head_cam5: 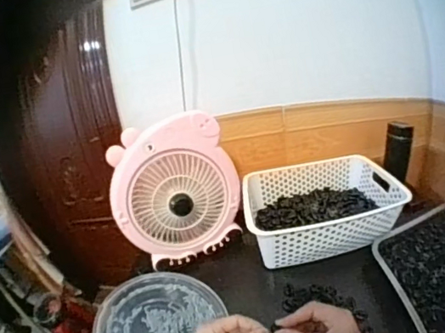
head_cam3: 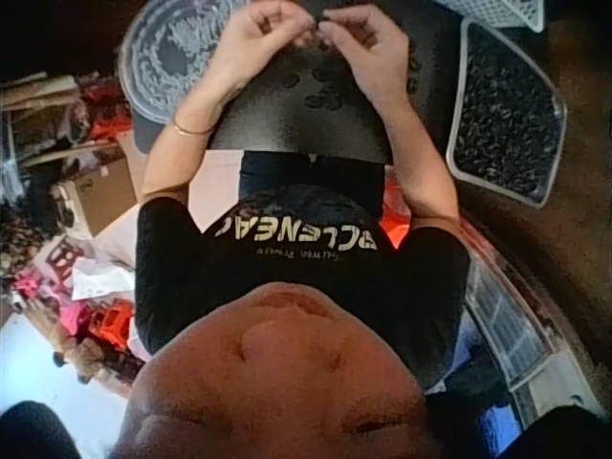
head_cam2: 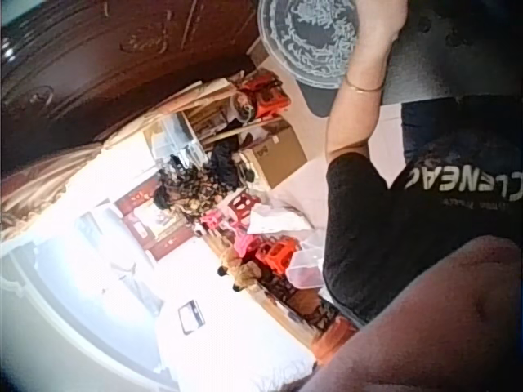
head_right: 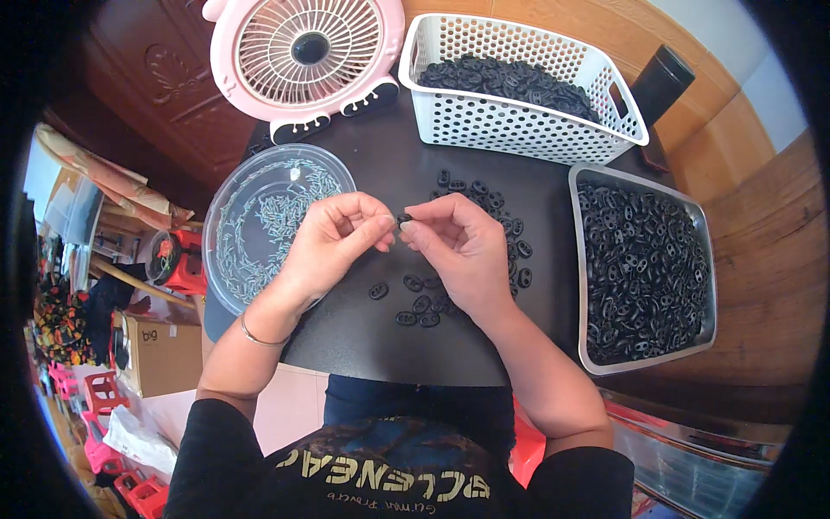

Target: The person sits at a table and repeatedly picks up small black plastic rings and silver screws. They insert the screws into the rings and place the assembled units into a white basket.

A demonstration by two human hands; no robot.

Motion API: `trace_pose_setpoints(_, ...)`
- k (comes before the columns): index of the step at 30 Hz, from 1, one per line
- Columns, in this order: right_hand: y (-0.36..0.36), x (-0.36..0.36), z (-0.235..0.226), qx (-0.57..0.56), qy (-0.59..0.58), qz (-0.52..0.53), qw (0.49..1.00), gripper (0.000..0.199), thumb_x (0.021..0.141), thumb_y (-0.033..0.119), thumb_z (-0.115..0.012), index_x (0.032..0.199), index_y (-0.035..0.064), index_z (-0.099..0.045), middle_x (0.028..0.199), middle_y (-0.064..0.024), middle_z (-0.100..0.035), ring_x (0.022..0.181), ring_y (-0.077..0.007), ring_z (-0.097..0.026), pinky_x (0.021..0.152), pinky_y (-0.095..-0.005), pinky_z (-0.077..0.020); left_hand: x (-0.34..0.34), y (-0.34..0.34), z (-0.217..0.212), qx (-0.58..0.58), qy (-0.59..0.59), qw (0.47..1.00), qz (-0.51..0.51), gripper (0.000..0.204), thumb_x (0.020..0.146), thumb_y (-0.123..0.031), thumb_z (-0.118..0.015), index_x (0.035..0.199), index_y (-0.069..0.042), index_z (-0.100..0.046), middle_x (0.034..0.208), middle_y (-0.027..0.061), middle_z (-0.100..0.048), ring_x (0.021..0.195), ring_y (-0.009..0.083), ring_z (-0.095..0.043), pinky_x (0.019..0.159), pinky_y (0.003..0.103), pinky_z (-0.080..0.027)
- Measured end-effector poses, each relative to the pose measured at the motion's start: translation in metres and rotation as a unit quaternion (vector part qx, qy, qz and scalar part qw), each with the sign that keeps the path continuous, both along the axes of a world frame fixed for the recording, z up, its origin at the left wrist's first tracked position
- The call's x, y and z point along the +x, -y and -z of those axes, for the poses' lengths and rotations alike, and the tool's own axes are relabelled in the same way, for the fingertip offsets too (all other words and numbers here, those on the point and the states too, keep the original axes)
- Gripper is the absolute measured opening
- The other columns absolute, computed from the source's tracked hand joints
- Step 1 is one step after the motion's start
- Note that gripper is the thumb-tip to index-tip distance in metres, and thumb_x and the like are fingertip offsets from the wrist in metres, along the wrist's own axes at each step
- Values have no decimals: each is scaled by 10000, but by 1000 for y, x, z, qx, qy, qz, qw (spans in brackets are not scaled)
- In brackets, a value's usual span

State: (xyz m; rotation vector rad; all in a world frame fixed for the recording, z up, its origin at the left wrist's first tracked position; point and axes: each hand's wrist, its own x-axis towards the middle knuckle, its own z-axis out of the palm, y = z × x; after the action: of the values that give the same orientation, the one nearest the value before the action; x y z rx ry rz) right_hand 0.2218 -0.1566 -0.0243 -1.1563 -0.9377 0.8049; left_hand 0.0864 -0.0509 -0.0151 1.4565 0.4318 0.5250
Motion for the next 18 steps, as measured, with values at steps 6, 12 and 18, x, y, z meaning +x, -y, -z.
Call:
trace_pose_setpoints(6,1,1,-3,-19,-22,-7,1000,122,795,-4,-596,912,-8,-559,846,-64,-605,759,-110,-613,684,-211,-507,0,7,-1,116,-12,992,-55,49,807,-18,-581,832,24,-580,752,30,-589,695,68,-539,631,195,-436)
trace_pose_setpoints(12,-2,-1,-3,-17,-19,-21,999,147,807,16,-583,951,-7,-563,836,-50,-600,748,-97,-599,676,-203,-485,-2,2,-8,336,24,935,-110,65,712,-8,-630,773,-4,-609,724,79,-604,662,172,-591,619,268,-461)
trace_pose_setpoints(18,-1,10,-2,8,34,46,998,155,823,34,-546,969,-5,-576,819,-35,-588,734,-81,-575,677,-203,-460,-74,30,-105,570,346,656,-354,147,754,-47,-582,895,-4,-589,905,119,-601,874,243,-567,787,343,-429)
